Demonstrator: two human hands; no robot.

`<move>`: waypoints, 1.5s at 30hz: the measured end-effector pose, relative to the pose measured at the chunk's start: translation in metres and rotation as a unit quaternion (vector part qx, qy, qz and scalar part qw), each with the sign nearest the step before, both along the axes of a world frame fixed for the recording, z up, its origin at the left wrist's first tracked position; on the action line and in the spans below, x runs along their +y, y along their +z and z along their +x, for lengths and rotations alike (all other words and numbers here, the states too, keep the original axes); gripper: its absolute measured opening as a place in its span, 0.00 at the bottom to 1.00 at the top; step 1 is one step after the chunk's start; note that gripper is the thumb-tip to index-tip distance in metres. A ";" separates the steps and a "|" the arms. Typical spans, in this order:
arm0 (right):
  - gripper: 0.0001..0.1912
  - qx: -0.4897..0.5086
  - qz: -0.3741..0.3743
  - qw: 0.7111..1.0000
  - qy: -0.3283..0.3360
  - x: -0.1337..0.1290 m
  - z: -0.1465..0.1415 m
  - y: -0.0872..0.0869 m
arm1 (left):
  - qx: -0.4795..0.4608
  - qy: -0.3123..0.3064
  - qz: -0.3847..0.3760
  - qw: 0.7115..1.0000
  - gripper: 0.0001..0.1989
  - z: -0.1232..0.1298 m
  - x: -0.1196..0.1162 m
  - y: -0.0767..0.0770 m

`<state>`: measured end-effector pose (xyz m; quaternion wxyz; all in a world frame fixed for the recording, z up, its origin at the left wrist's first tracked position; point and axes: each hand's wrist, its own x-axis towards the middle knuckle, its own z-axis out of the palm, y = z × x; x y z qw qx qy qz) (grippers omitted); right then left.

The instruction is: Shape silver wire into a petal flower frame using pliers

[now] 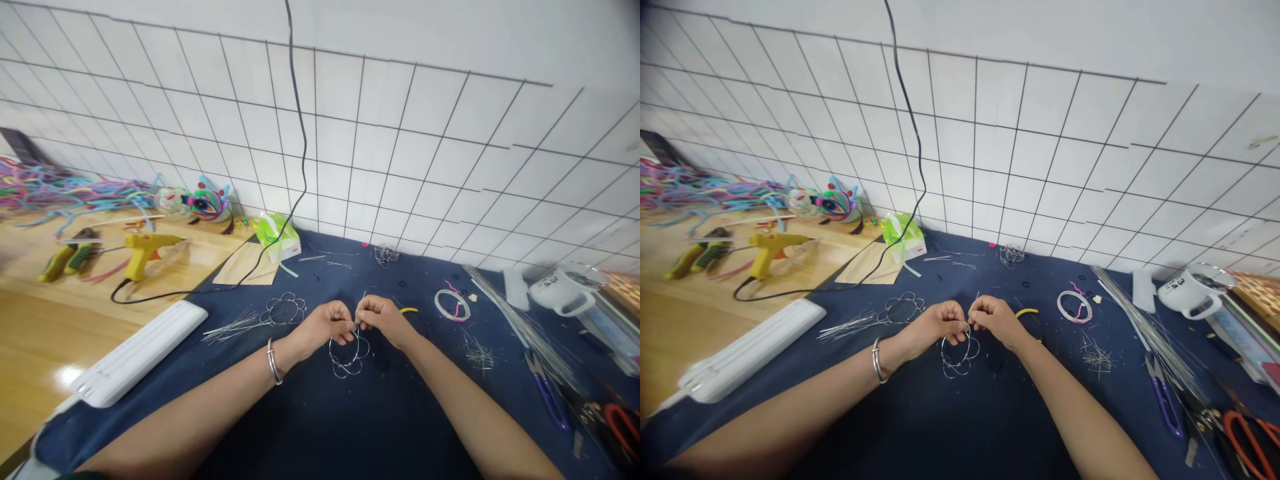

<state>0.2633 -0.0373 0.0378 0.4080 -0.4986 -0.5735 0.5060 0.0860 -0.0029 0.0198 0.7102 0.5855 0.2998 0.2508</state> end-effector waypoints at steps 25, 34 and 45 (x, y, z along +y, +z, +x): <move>0.30 -0.556 0.117 0.822 -0.035 -0.029 0.076 -0.002 | -0.002 0.028 0.005 1.000 0.10 -0.003 0.003 0.005; 0.16 -0.656 0.158 0.737 -0.037 -0.046 0.073 -0.024 | -0.007 0.040 0.008 0.999 0.10 -0.006 0.006 0.005; 0.11 -0.563 0.179 0.804 0.063 -0.040 0.043 -0.007 | -0.042 0.037 0.011 0.998 0.11 -0.009 0.010 0.009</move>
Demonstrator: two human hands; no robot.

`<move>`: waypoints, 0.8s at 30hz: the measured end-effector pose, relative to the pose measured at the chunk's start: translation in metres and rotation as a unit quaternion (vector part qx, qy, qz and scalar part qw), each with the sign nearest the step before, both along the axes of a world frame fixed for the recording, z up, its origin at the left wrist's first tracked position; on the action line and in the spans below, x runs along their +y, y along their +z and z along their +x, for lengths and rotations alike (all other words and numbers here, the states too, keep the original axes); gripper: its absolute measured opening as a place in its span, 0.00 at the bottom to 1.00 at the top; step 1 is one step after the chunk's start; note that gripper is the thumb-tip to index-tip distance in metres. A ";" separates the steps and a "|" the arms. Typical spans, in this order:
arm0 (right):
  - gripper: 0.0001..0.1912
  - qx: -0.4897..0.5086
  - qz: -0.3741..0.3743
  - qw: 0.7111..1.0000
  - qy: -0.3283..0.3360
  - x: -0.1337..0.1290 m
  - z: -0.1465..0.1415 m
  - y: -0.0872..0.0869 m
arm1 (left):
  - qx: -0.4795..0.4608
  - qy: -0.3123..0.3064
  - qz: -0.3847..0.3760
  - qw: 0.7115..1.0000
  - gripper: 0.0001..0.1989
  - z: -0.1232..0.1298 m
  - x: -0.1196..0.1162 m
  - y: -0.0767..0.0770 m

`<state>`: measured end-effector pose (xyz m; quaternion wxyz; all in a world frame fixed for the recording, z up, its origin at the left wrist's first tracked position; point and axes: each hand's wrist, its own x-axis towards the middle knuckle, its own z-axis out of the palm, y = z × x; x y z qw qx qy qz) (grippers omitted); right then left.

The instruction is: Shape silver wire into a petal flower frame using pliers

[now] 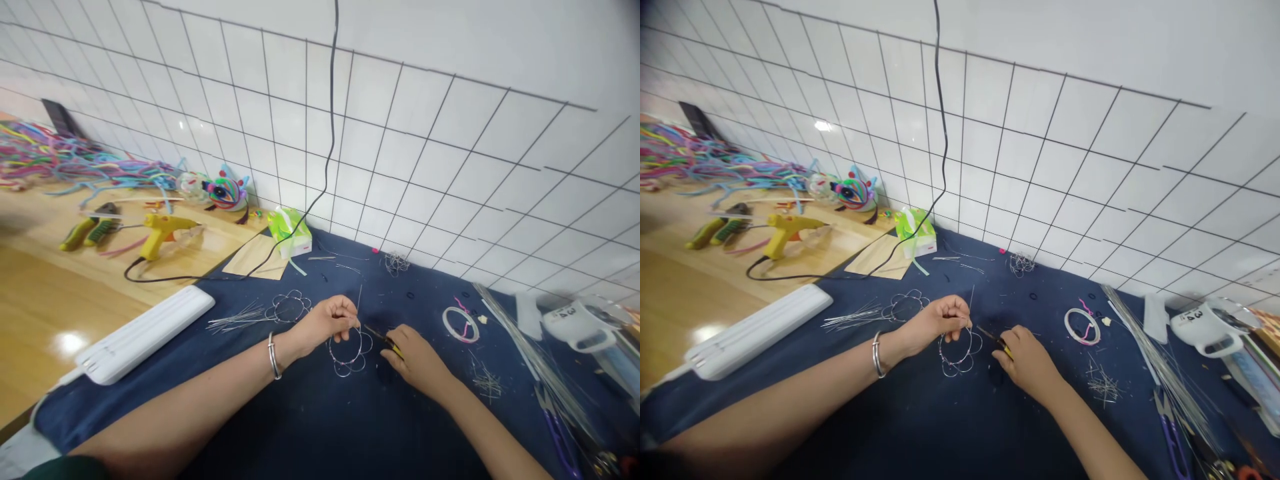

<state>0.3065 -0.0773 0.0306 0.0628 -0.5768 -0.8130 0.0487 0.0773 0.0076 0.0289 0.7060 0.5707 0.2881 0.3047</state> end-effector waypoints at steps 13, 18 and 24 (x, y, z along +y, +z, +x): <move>0.10 0.083 -0.009 0.996 0.025 -0.001 -0.015 0.005 | -0.002 -0.015 0.017 1.000 0.13 0.001 -0.001 -0.001; 0.10 0.060 0.014 0.998 0.030 -0.002 -0.015 0.003 | 0.007 -0.015 0.012 1.000 0.14 0.002 -0.001 -0.003; 0.10 0.036 0.031 0.998 0.032 -0.003 -0.016 0.003 | 0.008 -0.020 0.004 1.000 0.15 0.002 0.000 -0.008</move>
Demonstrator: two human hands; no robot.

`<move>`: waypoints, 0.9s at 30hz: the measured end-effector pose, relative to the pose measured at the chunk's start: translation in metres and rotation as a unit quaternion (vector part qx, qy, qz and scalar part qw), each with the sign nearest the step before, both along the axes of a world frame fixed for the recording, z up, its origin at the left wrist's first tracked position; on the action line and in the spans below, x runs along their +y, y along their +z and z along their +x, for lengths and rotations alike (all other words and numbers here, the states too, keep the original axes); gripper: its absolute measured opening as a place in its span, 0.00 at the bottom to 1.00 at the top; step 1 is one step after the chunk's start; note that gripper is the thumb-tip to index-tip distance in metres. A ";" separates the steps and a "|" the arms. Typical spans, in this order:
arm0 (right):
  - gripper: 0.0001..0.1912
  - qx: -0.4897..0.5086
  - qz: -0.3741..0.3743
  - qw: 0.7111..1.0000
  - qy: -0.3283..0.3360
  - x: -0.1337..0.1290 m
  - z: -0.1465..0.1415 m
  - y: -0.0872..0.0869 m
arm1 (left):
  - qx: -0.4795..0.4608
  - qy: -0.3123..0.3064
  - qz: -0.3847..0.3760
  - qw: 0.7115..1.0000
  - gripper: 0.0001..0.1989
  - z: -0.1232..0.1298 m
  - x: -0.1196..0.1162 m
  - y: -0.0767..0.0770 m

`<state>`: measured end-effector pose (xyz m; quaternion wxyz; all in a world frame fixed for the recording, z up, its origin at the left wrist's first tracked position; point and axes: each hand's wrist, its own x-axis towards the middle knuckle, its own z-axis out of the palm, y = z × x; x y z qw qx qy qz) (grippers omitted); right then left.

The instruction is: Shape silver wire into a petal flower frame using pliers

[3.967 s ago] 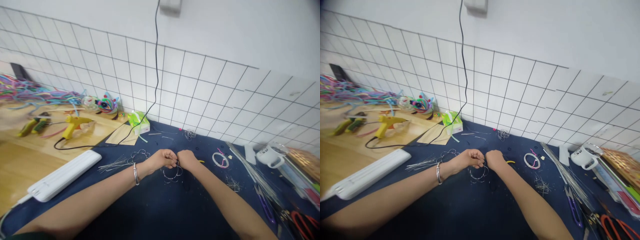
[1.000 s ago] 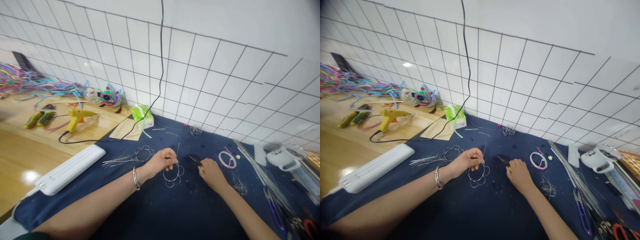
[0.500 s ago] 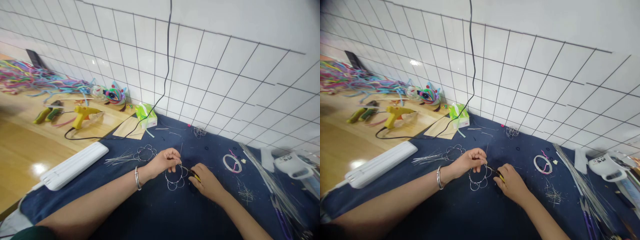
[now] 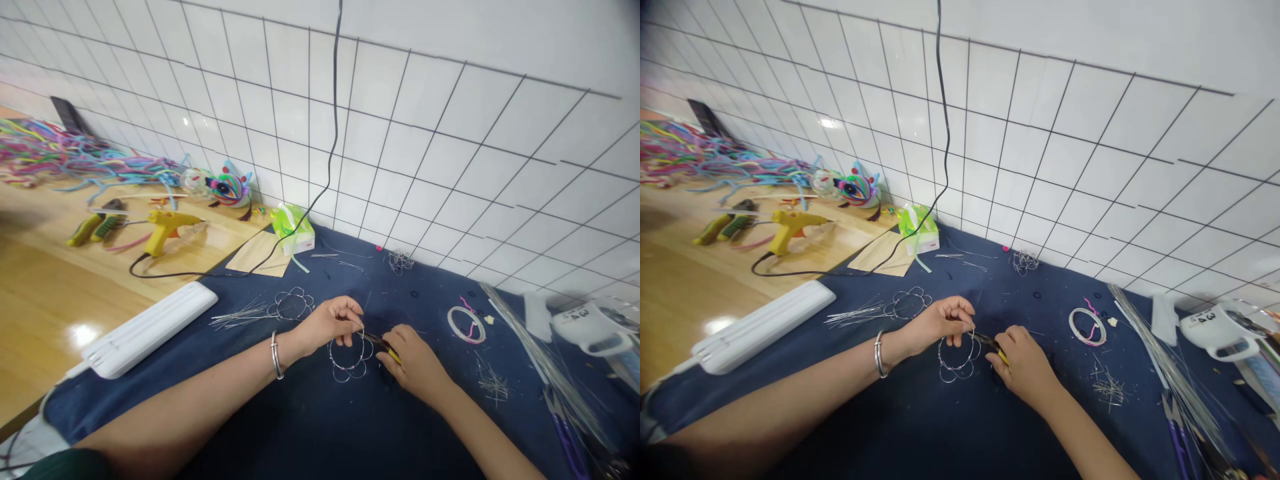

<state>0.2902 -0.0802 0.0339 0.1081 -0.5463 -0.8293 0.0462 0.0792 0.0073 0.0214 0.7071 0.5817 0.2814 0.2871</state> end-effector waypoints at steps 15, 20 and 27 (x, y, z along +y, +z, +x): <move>0.09 0.011 0.007 1.000 0.011 -0.002 0.001 -0.008 | 0.001 0.004 0.000 1.000 0.14 0.001 -0.003 -0.002; 0.09 0.006 0.015 1.000 0.005 -0.002 0.000 -0.009 | -0.003 0.011 -0.001 1.000 0.13 0.001 -0.004 -0.001; 0.10 -0.018 0.029 0.999 -0.020 -0.005 -0.003 -0.002 | 0.022 0.047 0.010 0.999 0.12 0.004 -0.006 -0.004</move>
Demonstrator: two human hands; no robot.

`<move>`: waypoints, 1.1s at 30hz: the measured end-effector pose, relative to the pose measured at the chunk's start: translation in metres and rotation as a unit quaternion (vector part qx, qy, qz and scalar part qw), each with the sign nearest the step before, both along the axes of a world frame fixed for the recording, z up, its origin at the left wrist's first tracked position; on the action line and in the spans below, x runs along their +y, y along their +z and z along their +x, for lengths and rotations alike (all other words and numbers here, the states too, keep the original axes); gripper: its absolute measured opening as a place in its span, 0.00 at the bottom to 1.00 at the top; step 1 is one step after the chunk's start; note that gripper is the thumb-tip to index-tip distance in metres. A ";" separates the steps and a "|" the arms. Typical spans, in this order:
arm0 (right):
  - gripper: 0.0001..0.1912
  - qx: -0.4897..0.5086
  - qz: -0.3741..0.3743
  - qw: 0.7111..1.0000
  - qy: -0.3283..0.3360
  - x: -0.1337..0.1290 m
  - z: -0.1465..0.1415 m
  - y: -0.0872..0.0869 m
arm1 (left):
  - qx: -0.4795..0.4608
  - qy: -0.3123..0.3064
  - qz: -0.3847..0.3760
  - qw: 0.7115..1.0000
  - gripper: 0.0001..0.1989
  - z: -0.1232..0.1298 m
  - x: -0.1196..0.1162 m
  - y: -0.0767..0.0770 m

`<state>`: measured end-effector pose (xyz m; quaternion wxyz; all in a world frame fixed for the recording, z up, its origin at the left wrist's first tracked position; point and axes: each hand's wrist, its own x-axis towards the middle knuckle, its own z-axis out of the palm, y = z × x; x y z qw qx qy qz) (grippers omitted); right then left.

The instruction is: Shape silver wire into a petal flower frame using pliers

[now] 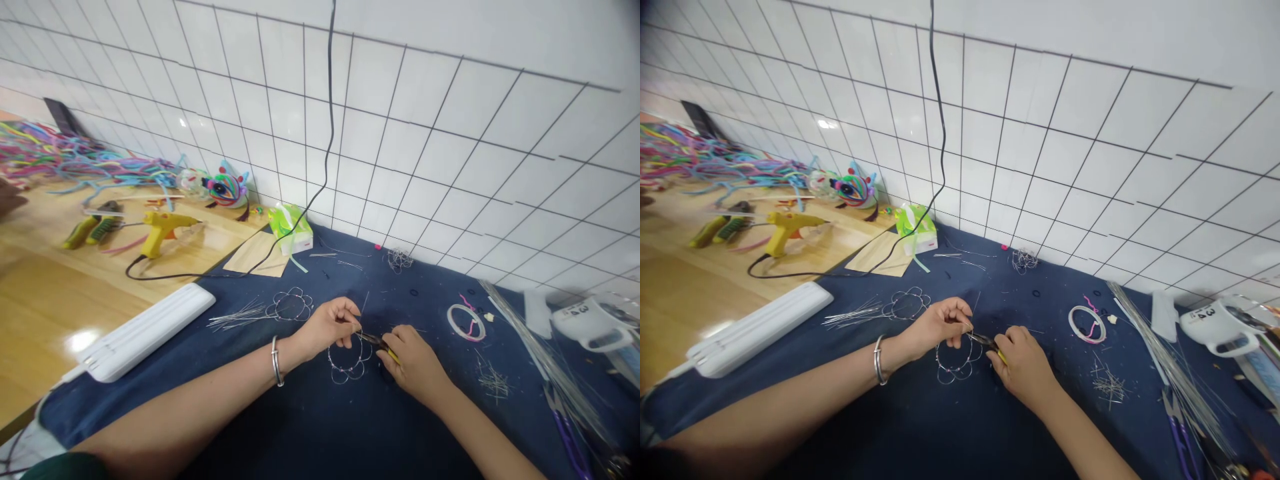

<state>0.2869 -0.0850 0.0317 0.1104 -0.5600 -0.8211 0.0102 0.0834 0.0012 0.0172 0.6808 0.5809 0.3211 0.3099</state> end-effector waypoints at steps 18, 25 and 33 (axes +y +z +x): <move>0.09 0.008 0.034 0.999 0.023 0.001 0.006 -0.015 | 0.002 0.027 0.021 0.999 0.09 0.005 -0.009 0.001; 0.09 0.006 0.037 0.999 0.037 0.002 0.007 -0.018 | -0.014 0.029 0.006 0.999 0.10 0.005 -0.008 -0.001; 0.07 0.008 0.033 0.999 0.039 0.003 0.010 -0.020 | -0.008 -0.010 -0.009 1.000 0.11 0.002 -0.003 -0.002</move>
